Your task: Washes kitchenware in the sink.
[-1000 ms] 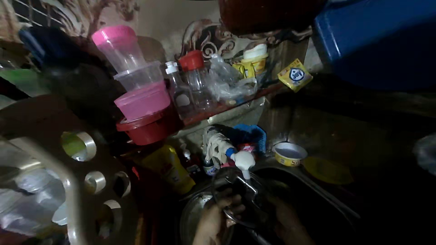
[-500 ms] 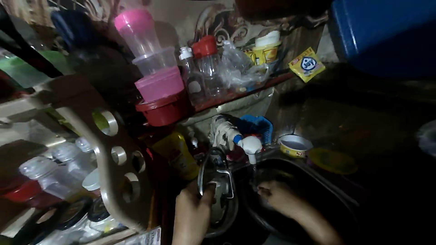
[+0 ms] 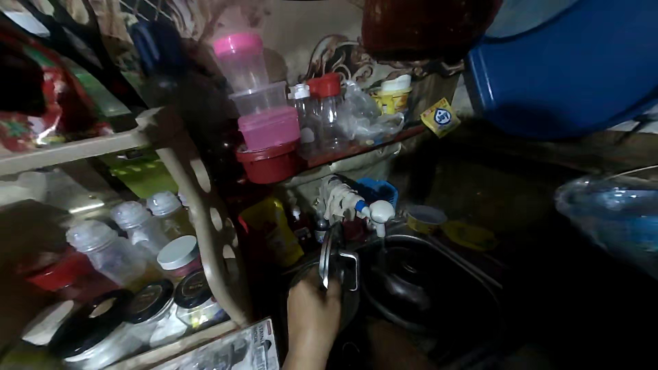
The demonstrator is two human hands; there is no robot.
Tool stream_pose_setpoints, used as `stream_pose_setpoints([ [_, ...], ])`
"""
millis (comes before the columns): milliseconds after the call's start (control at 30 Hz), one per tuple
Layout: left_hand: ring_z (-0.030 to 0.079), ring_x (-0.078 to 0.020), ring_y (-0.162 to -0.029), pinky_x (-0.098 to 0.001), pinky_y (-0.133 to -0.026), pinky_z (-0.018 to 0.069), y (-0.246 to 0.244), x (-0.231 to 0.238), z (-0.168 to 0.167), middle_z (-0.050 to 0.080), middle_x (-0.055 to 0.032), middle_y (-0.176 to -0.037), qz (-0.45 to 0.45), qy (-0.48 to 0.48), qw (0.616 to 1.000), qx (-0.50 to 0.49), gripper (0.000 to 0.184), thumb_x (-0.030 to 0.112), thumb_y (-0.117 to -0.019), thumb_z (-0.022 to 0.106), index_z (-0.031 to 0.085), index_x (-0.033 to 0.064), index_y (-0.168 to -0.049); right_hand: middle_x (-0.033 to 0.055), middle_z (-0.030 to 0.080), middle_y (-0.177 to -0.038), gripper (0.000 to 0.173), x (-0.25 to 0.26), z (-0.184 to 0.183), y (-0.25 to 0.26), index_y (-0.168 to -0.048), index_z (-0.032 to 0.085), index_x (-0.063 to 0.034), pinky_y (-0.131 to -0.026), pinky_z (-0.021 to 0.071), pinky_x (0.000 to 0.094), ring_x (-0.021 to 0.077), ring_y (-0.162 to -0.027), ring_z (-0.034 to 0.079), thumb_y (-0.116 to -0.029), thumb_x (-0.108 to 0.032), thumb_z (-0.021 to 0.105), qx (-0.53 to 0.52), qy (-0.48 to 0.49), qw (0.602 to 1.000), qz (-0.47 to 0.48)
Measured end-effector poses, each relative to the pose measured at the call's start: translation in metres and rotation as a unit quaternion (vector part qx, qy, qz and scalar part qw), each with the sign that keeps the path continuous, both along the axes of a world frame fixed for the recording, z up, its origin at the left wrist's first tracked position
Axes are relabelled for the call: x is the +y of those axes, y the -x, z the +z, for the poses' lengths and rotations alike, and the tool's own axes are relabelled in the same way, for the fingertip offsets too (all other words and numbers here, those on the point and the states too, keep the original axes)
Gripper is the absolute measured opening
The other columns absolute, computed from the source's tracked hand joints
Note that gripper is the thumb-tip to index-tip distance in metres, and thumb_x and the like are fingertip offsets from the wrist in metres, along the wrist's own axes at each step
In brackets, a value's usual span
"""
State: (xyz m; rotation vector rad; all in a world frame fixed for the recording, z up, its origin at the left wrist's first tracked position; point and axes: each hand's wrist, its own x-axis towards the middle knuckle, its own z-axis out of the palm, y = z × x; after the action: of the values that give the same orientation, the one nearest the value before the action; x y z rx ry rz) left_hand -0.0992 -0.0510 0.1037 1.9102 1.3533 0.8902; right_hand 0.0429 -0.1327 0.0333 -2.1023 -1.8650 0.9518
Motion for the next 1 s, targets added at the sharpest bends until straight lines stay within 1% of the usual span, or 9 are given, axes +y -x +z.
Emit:
stream_pose_setpoints([
  [67,0.068,-0.011,-0.068,-0.0354,-0.066,0.0584,0.003,-0.001,0.001,0.07,0.0007,-0.077,0.001,-0.003,1.0,-0.014,0.023,0.03,-0.0966,0.063,0.074,0.0111,-0.102,0.0285,0.056,-0.14,0.05,0.001,-0.03,0.034,-0.142,0.055,-0.0015,-0.099,0.0491,0.0637,0.0479,-0.122,0.06,-0.0981,-0.023,0.064,-0.036,-0.011,0.999,-0.039],
  [133,0.07,-0.0105,-0.07,-0.0347,-0.067,0.0602,0.006,-0.002,0.0,0.071,0.0013,-0.078,-0.003,0.003,0.999,-0.037,0.02,0.028,-0.0966,0.063,0.075,0.0116,-0.101,0.0271,0.047,-0.15,0.05,0.001,-0.025,0.055,-0.152,0.045,-0.004,-0.105,0.0458,0.059,0.0466,-0.131,0.054,-0.1041,-0.013,0.053,-0.06,0.02,0.996,-0.064],
  [333,0.072,-0.0109,-0.068,-0.0327,-0.062,0.062,0.002,-0.001,-0.003,0.074,0.0008,-0.08,-0.026,0.033,0.995,-0.096,0.017,0.024,-0.0981,0.064,0.075,0.0117,-0.103,0.0263,0.038,-0.159,0.051,-0.007,-0.027,0.069,-0.155,0.04,-0.0023,-0.111,0.0435,0.053,0.0437,-0.137,0.05,-0.1052,-0.008,0.049,-0.065,0.022,0.989,-0.13],
  [367,0.071,-0.0111,-0.067,-0.0335,-0.062,0.0617,0.002,-0.001,-0.003,0.074,0.0008,-0.079,-0.027,0.03,0.995,-0.092,0.017,0.025,-0.0982,0.064,0.075,0.0124,-0.102,0.0273,0.041,-0.156,0.049,-0.009,-0.044,0.07,-0.153,0.044,-0.002,-0.111,0.0439,0.0547,0.0449,-0.135,0.051,-0.1043,-0.008,0.05,-0.073,-0.006,0.986,-0.15],
  [433,0.07,-0.0105,-0.065,-0.0335,-0.06,0.0608,0.002,-0.001,-0.001,0.073,0.0017,-0.075,-0.025,0.018,0.996,-0.088,0.016,0.026,-0.0978,0.064,0.075,0.0132,-0.098,0.027,0.06,-0.138,0.036,-0.012,-0.089,0.064,-0.134,0.066,-0.0034,-0.103,0.0516,0.0561,0.0449,-0.124,0.061,-0.0995,-0.008,0.056,-0.113,-0.119,0.963,-0.212],
  [533,0.069,-0.0114,-0.063,-0.0335,-0.058,0.0594,0.002,-0.001,0.001,0.071,0.0005,-0.073,-0.027,0.023,0.995,-0.092,0.015,0.024,-0.0994,0.064,0.073,0.0123,-0.096,0.0266,0.054,-0.144,0.035,-0.023,-0.078,0.043,-0.135,0.064,-0.0031,-0.107,0.0485,0.0542,0.0437,-0.131,0.055,-0.1017,-0.008,0.055,-0.106,-0.057,0.962,-0.245],
  [667,0.073,-0.0125,-0.068,-0.0344,-0.062,0.0629,-0.002,0.001,-0.002,0.074,-0.0003,-0.079,-0.041,0.051,0.991,-0.118,0.015,0.024,-0.0999,0.064,0.075,0.0129,-0.102,0.0237,0.06,-0.134,0.028,-0.029,-0.102,0.019,-0.124,0.072,-0.0053,-0.099,0.055,0.0507,0.0392,-0.121,0.062,-0.0984,-0.012,0.061,-0.137,-0.119,0.937,-0.298],
  [767,0.07,-0.0115,-0.065,-0.0338,-0.06,0.0608,0.0,-0.001,-0.003,0.073,0.0002,-0.076,-0.041,0.05,0.992,-0.106,0.015,0.024,-0.0995,0.065,0.074,0.0127,-0.099,0.0246,0.058,-0.138,0.034,-0.029,-0.109,0.015,-0.129,0.069,-0.0066,-0.101,0.0536,0.0517,0.0407,-0.124,0.06,-0.0969,-0.016,0.064,-0.145,-0.112,0.939,-0.292],
  [1000,0.069,-0.0114,-0.065,-0.0339,-0.061,0.0599,0.006,-0.002,-0.007,0.072,0.0,-0.076,-0.041,0.049,0.992,-0.107,0.016,0.024,-0.0984,0.065,0.075,0.0118,-0.102,0.0251,0.059,-0.134,0.034,-0.032,-0.103,0.016,-0.126,0.07,-0.0049,-0.098,0.0549,0.0519,0.0406,-0.119,0.063,-0.0973,-0.022,0.065,-0.165,-0.121,0.931,-0.301],
])
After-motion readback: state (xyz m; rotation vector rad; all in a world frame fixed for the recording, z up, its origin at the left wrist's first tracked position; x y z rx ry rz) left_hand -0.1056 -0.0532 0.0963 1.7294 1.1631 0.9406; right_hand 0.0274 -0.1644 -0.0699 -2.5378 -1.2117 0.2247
